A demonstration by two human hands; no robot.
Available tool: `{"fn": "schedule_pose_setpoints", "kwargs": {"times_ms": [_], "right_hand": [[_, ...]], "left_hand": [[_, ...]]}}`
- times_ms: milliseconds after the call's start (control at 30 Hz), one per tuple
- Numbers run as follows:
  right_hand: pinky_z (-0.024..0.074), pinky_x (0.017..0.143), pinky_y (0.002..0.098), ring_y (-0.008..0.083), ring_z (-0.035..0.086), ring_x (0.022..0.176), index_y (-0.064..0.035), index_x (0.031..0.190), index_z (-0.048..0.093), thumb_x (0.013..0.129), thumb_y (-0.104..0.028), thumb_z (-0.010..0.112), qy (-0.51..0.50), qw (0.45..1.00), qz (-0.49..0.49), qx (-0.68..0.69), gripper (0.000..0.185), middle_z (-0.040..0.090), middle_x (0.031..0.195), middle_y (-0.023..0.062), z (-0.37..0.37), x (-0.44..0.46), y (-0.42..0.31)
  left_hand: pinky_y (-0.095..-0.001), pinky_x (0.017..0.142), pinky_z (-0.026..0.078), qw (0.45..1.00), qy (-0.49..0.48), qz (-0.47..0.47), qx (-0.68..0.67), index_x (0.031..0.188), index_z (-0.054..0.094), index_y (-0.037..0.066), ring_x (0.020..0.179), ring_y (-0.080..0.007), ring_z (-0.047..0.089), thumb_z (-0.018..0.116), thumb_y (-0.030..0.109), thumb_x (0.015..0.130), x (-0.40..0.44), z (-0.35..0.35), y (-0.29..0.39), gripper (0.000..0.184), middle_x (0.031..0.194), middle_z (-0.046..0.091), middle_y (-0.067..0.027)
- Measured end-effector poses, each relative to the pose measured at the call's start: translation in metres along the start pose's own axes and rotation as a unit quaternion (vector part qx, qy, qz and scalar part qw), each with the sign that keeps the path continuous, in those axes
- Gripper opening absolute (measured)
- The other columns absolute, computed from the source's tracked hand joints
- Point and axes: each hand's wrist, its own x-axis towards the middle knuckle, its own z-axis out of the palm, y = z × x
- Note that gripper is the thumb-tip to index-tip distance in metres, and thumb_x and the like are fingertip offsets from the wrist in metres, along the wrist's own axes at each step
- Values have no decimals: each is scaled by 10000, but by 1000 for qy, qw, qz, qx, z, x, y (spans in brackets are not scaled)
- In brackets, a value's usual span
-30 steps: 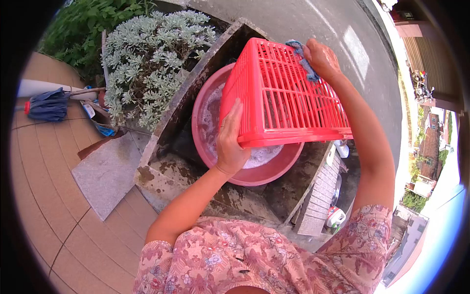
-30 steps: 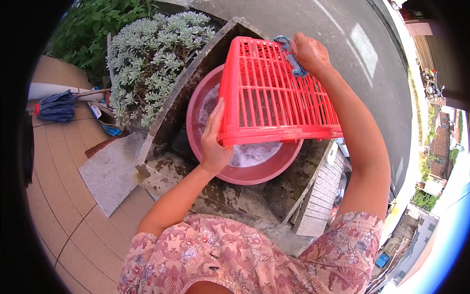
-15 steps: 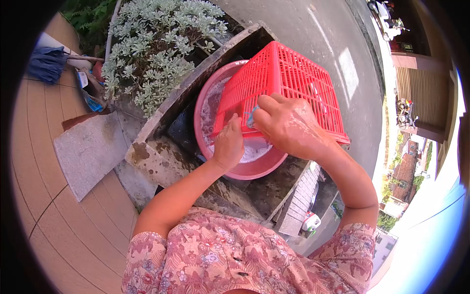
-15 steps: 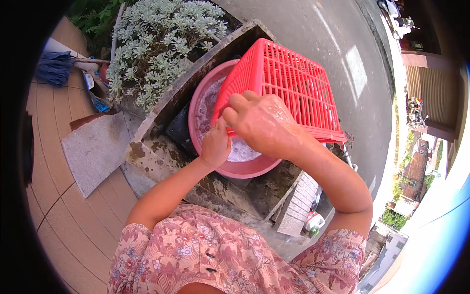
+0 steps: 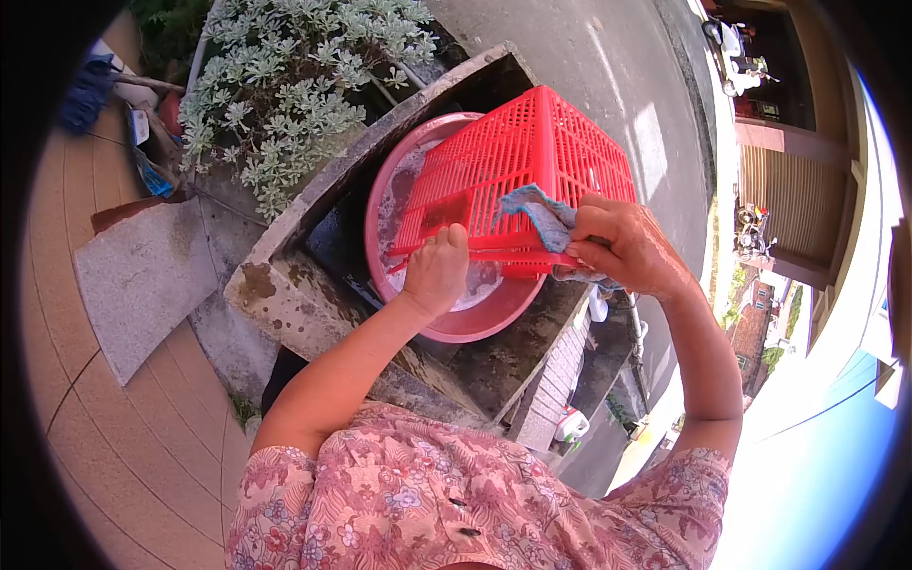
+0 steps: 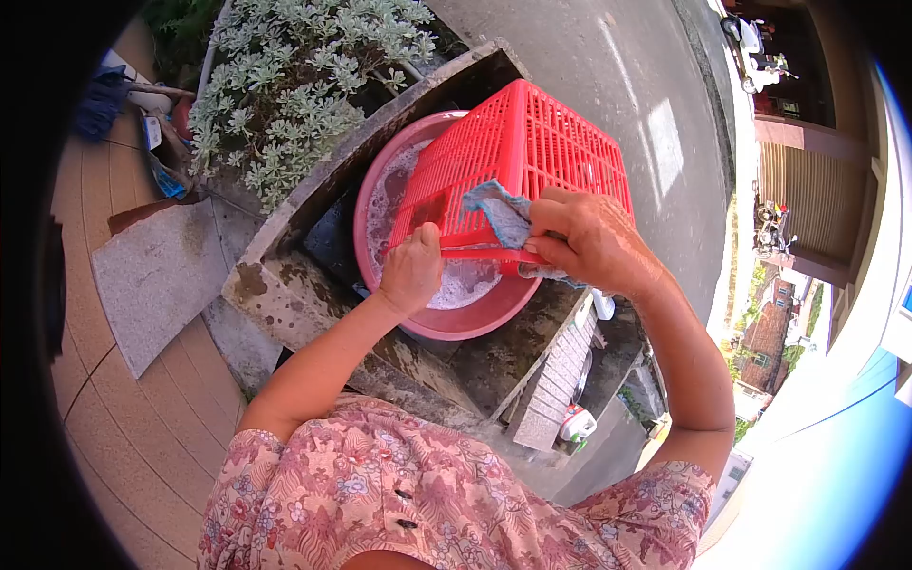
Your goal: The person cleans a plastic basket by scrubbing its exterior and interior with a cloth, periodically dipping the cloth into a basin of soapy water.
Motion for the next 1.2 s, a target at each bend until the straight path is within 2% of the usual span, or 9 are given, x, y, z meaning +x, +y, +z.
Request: {"fn": "schedule_pose_setpoints", "kwargs": {"times_ms": [167, 333, 500, 633, 700, 900, 1067, 1100, 1200], "right_hand": [[435, 586, 438, 322, 590, 707, -36, 763, 568, 776, -133, 681, 46, 997, 23, 54, 149, 551, 738, 114, 13, 14, -16], [480, 573, 431, 299, 631, 747, -60, 773, 574, 733, -127, 652, 29, 969, -121, -211, 110, 576, 769, 95, 64, 57, -32], [462, 523, 408, 274, 616, 691, -69, 742, 557, 738, -134, 669, 171, 974, -78, -127, 129, 544, 732, 74, 36, 14, -35], [424, 553, 328, 239, 534, 596, 5, 765, 593, 717, 15, 727, 371, 927, 39, 40, 143, 532, 673, 104, 56, -64, -35], [423, 575, 303, 211, 545, 618, 17, 761, 585, 718, 33, 702, 439, 888, 93, 103, 126, 560, 678, 103, 91, -95, -32], [368, 525, 247, 44, 440, 586, 5, 816, 610, 837, -90, 664, 419, 716, 320, 458, 112, 528, 619, -3, 262, -71, 48], [504, 664, 501, 409, 634, 815, -26, 855, 618, 783, -224, 727, 358, 828, 405, 148, 237, 640, 920, 185, 362, 28, 170], [503, 740, 488, 364, 603, 971, -42, 916, 623, 782, -229, 723, 334, 798, 478, 155, 251, 593, 1073, 151, 368, 45, 187], [452, 854, 460, 302, 541, 1083, -79, 926, 628, 838, -225, 650, 388, 735, 552, 77, 172, 576, 1117, 109, 406, 85, 181]], "left_hand": [[-398, 607, 555, 1000, 3, 6, 4, 867, 432, 32, 722, -320, 650, 554, 37, 806, 2, -5, -2, 137, 789, 585, -169], [-404, 611, 555, 995, -34, 65, 65, 905, 440, 21, 737, -324, 650, 538, 55, 827, 2, 5, -1, 130, 794, 586, -169], [-424, 648, 547, 999, -3, 42, 29, 939, 438, 7, 767, -351, 642, 564, 68, 818, 0, 6, -9, 184, 844, 578, -179], [-434, 663, 532, 999, -8, 52, 8, 1002, 446, 11, 787, -366, 627, 656, 90, 769, 7, -25, 4, 324, 891, 556, -184], [-442, 658, 514, 987, 97, 126, -29, 1074, 447, 27, 782, -373, 607, 742, 119, 701, 16, -49, 25, 484, 916, 525, -181], [-432, 624, 499, 977, 26, 163, -138, 1109, 435, 17, 725, -354, 613, 776, 216, 743, 45, -52, 42, 538, 824, 553, -158], [-351, 632, 506, 977, -21, 136, -165, 1131, 414, 7, 724, -271, 648, 728, 231, 825, 51, -60, 51, 492, 821, 592, -128], [-331, 674, 509, 983, -24, 126, -131, 1149, 406, 3, 796, -248, 663, 719, 220, 828, 53, -61, 53, 498, 908, 617, -134], [-404, 960, 410, 970, 46, 204, -122, 1274, 385, -17, 1197, -301, 498, 701, 257, 808, 70, -59, 59, 626, 1291, 471, -191]]}}
